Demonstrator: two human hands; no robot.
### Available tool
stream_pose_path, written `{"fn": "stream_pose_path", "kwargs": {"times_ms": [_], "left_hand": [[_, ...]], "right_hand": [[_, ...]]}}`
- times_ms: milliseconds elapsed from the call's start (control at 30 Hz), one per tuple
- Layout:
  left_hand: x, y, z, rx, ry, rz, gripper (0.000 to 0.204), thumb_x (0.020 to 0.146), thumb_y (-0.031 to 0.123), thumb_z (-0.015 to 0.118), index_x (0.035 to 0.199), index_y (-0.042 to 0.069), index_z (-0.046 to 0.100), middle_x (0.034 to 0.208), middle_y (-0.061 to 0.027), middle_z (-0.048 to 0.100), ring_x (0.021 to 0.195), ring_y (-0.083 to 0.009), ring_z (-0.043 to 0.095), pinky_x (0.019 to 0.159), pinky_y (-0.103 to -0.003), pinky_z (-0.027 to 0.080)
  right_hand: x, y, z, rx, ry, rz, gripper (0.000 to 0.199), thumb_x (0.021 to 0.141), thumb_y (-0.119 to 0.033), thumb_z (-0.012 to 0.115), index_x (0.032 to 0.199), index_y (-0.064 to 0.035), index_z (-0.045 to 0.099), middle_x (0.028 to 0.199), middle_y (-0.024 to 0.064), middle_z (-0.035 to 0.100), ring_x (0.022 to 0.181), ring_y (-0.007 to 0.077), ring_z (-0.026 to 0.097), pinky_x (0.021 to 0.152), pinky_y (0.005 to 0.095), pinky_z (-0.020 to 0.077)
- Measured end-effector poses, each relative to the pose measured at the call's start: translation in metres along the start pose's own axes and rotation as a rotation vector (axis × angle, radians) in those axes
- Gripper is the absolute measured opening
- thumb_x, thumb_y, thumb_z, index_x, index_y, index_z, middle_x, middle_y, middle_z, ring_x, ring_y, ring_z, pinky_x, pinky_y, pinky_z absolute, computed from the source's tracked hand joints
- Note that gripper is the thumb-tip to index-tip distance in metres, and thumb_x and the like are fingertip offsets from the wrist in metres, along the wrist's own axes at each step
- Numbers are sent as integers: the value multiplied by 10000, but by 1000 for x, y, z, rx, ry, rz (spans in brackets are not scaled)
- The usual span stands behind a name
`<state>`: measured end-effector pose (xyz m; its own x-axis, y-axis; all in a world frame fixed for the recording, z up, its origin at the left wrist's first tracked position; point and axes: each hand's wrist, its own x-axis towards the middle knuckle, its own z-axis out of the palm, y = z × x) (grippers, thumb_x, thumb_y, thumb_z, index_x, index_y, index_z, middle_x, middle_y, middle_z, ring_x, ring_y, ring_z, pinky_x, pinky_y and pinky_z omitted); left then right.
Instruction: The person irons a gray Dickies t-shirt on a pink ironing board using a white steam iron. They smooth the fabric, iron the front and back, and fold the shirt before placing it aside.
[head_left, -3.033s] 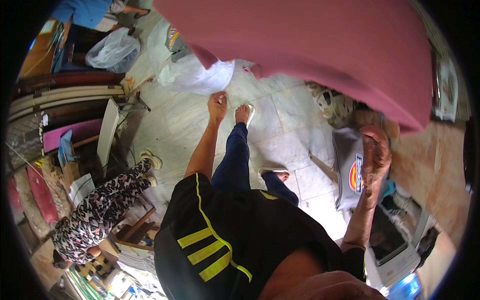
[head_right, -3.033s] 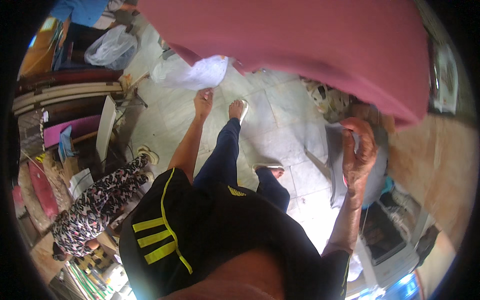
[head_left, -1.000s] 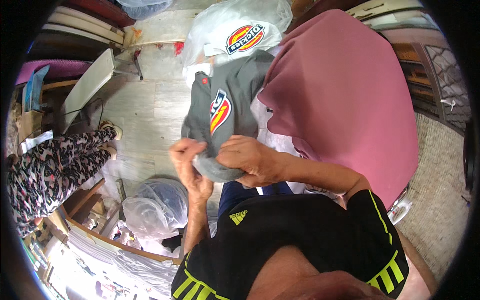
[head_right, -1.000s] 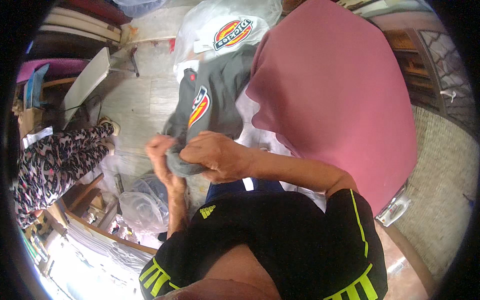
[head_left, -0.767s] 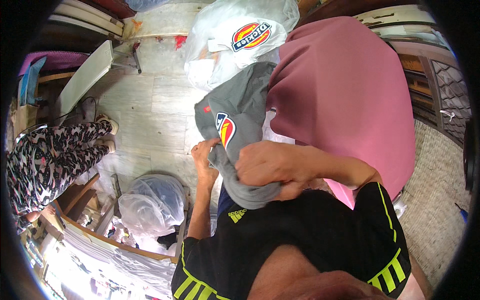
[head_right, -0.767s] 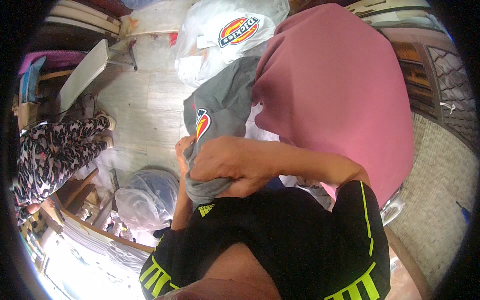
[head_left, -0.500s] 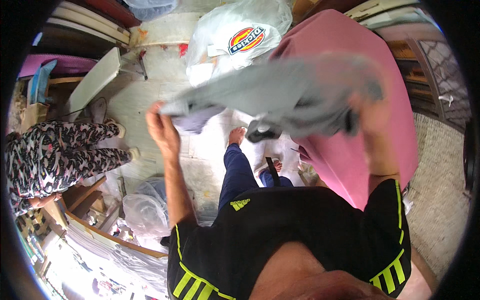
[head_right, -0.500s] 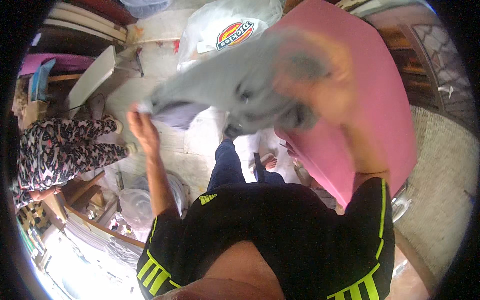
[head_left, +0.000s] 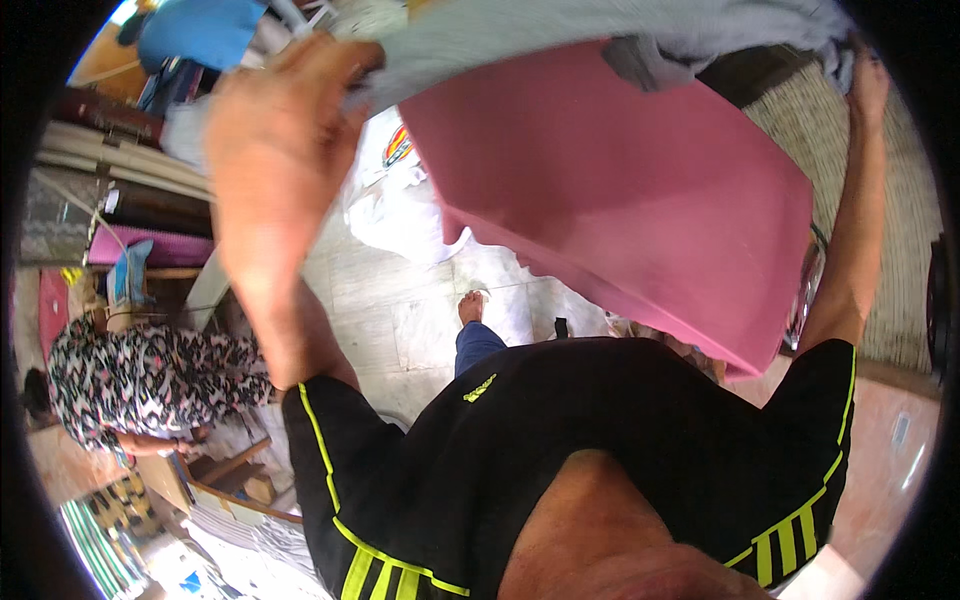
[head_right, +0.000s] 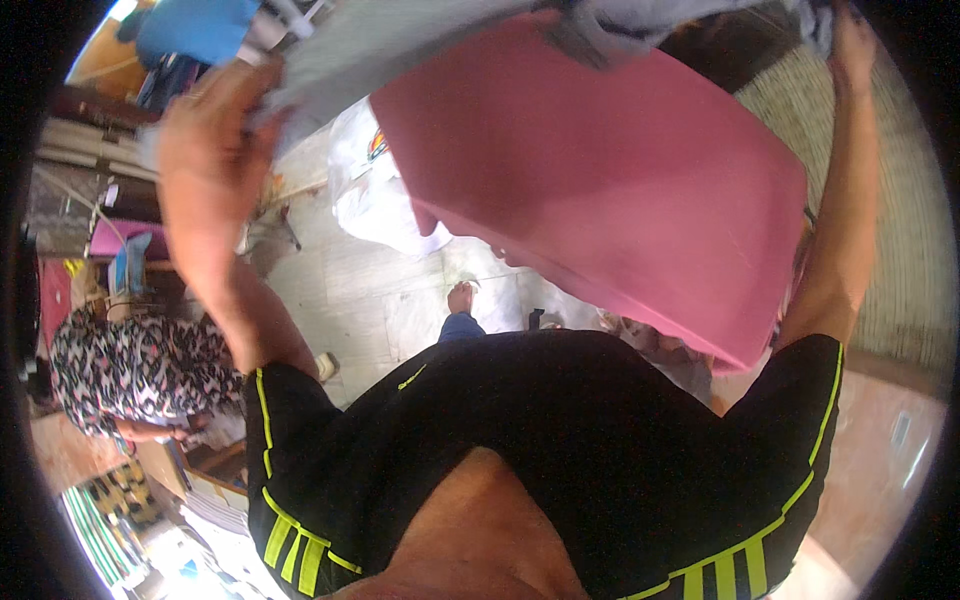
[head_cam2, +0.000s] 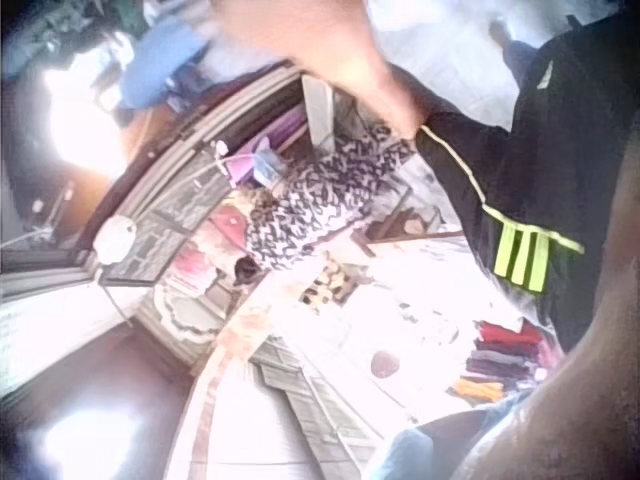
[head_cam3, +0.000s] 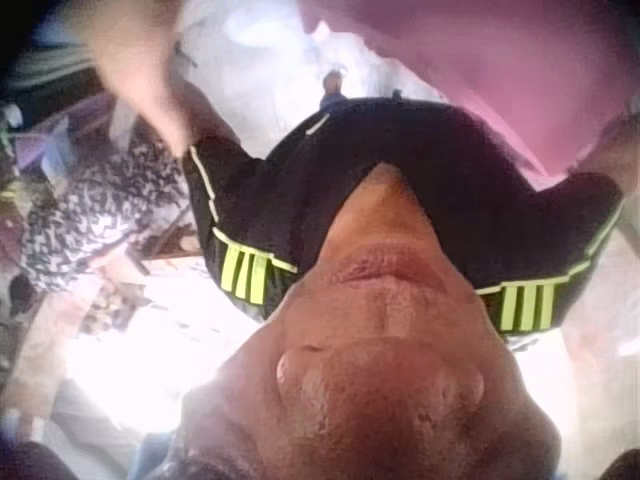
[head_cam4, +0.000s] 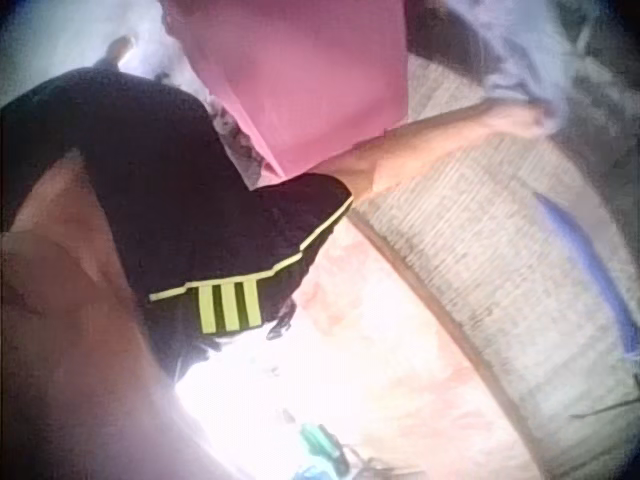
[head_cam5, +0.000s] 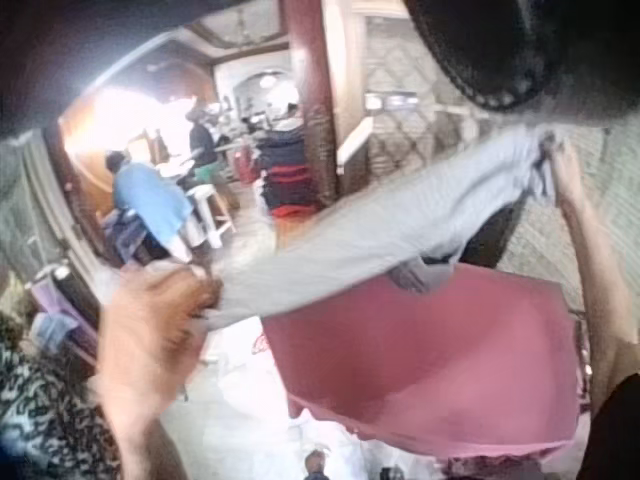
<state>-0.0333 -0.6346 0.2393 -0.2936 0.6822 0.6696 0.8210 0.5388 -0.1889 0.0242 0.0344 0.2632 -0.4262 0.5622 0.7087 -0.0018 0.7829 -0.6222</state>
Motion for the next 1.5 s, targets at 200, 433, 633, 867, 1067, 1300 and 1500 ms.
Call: {"fn": "stream_pose_path", "kwargs": {"times_ms": [200,433,633,867,1067,1300,1500], "left_hand": [[-14,122,180,-609,-188,-211,257,760,115,673,1015,83,674,986,-137,693,870,-352,676,731,-474,542],[-48,171,223,-1158,-218,-223,334,794,106,720,1112,20,661,1031,-155,687,940,-364,653,792,-445,525],[-88,82,216,-867,-131,-212,281,742,13,732,1014,79,705,1063,-64,682,1030,-301,626,815,-408,512],[-92,42,254,-848,-249,-2,300,750,48,743,1043,107,732,1098,-31,687,1076,-283,605,864,-411,495],[-48,4,258,-1098,-395,88,161,886,144,676,1020,79,738,922,-82,704,916,-306,648,804,-427,514],[36,-15,245,-1454,-533,42,212,975,171,631,1017,-21,712,828,-83,681,710,-137,583,670,-278,473],[58,14,254,-1622,-576,14,201,924,185,689,960,-10,720,810,-78,702,691,-105,586,616,-283,467]], "right_hand": [[-169,128,6,-567,-104,-403,599,823,-217,758,1373,-110,546,1217,120,666,1058,254,634,934,371,501],[-350,-93,103,310,-770,-9,398,856,-100,711,1243,-82,622,1176,105,653,1087,234,636,920,342,489],[-406,-138,118,185,-922,-85,418,797,-220,785,1160,-73,641,1149,122,620,1099,316,605,930,409,480],[-418,-160,142,-117,-918,-148,530,735,-342,841,1130,-58,629,1095,119,612,1022,333,588,877,434,470],[-407,-187,173,-120,-949,-2,359,824,-294,741,1062,-31,683,1063,134,610,1036,333,597,904,451,464],[-328,-193,146,-55,-640,88,125,860,-74,674,951,-4,725,847,145,661,721,295,660,661,382,530],[-294,-188,128,-12,-704,39,178,873,-24,644,1041,-24,702,817,139,674,695,272,669,637,371,527]]}}
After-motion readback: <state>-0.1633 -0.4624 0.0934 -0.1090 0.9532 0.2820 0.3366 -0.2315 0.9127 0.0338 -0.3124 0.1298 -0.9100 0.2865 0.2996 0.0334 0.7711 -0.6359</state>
